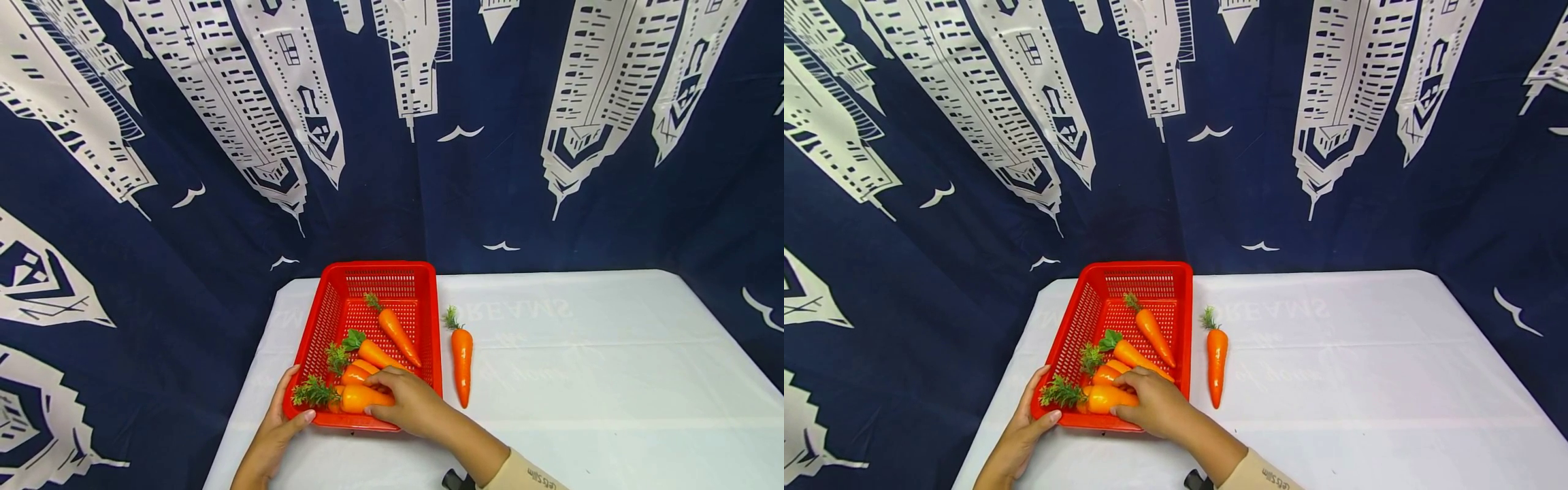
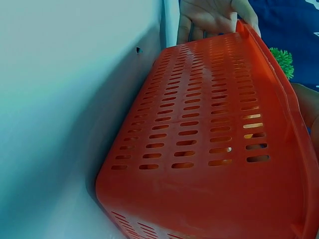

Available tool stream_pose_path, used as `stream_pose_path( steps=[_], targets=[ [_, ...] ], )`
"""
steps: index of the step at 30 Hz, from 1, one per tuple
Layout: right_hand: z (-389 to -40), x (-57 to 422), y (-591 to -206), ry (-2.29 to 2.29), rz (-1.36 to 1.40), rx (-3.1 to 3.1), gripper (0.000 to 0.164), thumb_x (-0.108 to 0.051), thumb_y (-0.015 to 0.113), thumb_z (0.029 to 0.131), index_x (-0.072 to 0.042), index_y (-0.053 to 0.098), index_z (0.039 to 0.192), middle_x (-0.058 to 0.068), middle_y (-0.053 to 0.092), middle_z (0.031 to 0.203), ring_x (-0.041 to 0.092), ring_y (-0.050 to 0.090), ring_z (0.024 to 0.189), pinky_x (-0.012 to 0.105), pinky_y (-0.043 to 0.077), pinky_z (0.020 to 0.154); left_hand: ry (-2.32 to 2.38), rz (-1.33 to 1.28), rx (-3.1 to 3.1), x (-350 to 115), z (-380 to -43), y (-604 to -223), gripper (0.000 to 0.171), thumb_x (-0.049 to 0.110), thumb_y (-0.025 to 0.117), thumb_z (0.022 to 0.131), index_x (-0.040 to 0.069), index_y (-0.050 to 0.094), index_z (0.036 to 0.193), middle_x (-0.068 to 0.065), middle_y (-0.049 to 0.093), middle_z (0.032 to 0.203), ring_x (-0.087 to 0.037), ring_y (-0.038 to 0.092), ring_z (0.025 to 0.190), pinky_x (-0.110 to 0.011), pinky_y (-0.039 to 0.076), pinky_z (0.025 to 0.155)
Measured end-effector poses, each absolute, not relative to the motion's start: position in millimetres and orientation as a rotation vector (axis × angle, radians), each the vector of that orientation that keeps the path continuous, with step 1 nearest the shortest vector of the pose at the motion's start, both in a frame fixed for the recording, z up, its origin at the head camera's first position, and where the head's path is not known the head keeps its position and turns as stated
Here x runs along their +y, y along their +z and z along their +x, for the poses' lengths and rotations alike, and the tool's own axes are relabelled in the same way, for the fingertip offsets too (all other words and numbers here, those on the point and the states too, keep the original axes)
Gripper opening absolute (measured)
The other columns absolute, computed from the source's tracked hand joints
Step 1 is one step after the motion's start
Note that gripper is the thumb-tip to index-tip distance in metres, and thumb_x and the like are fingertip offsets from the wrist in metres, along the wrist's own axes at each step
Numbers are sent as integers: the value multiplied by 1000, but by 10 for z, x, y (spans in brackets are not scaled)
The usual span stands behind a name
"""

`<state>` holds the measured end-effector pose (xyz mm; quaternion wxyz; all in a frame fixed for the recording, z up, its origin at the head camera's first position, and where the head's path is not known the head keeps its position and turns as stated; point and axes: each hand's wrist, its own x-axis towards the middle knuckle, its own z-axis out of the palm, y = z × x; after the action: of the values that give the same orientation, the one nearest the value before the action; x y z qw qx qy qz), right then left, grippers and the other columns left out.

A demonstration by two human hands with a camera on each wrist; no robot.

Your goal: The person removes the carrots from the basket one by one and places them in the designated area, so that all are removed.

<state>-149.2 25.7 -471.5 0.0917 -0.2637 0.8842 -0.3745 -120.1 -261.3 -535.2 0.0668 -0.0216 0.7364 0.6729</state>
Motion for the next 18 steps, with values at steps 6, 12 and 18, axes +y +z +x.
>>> stream_pose_path(
  steps=[6,12,18],
  targets=[
    [-1488,258,-4722,-1104,-782,2627,41,-40,74,91,-21,68,126,-8,67,120,7,62,108,34,52,97,2029,-67,2220,-2611,-1195,-5352,85,10,69,93,37,22,159,2,11,166,-11,26,142,-16,34,103],
    [-1482,260,-4723,-1105,-799,2636,40,-41,73,91,-21,68,126,-10,67,116,6,61,106,32,52,95,2040,-56,2216,-2614,-1197,-5357,84,10,68,93,37,22,159,2,11,167,-8,28,141,-14,35,102],
    [-1474,269,-4744,-1136,-826,2641,40,-40,73,92,-20,67,126,-11,67,116,5,61,105,31,52,94,2036,-58,2221,-2619,-1198,-5363,85,10,69,93,36,22,159,1,12,166,-6,28,140,-19,33,106]
  ],
)
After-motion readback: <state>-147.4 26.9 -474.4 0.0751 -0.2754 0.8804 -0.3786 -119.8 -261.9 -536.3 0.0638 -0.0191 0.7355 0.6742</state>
